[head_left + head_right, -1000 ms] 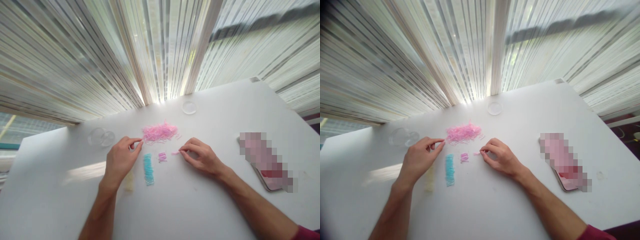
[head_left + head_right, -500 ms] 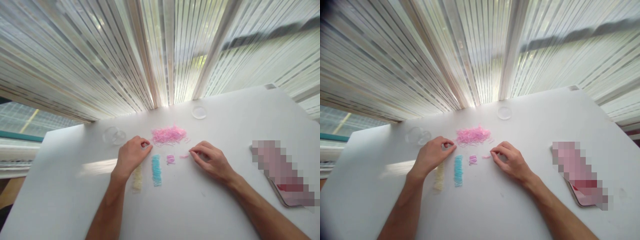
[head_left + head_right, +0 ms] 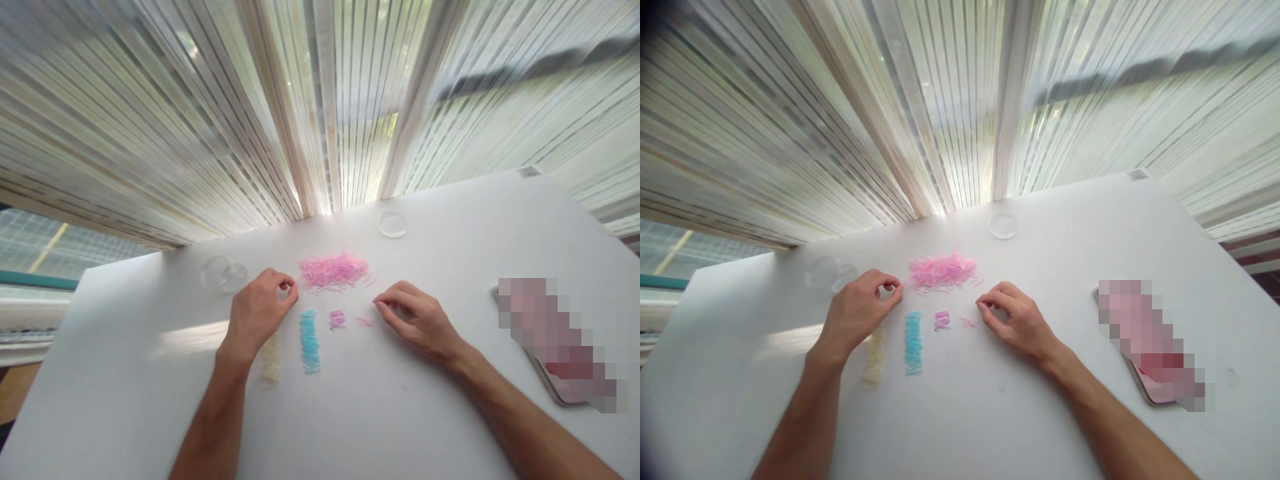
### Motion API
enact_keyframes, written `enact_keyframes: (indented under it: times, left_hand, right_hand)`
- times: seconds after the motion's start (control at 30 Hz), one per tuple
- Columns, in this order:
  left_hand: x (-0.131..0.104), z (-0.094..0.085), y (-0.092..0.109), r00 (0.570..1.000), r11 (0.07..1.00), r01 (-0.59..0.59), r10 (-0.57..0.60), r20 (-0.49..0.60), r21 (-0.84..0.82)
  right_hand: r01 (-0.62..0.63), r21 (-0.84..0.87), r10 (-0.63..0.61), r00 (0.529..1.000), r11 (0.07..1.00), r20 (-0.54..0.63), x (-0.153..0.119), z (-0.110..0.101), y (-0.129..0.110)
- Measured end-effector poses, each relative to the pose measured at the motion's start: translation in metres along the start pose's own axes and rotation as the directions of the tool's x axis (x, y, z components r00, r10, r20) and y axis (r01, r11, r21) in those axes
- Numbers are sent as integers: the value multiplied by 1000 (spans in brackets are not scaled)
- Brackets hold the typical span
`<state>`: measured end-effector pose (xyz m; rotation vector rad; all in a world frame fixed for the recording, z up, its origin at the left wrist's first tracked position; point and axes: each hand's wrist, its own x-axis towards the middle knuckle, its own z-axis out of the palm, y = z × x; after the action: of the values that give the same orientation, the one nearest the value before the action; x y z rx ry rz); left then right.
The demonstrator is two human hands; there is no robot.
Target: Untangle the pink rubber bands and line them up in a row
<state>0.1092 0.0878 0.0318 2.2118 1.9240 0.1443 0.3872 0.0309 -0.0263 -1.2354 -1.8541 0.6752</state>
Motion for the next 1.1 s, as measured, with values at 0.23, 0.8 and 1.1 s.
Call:
enact_keyframes:
  times: [0.23,0.8,1.1]
  left_hand:
    - [-1,-2,2,999,1000,-9,8,-43,-18]
    - [1,-11,-5,997,988,56,-48,61,-143]
    - [-4,-16,-7,999,941,-27,35,19,-338]
  right_hand:
    - [134,-64,-117,967,989,228,-2,-3,-5]
    - [119,-164,-96,985,979,142,2,8,-3]
    - [100,-137,-80,987,986,140,2,6,-5]
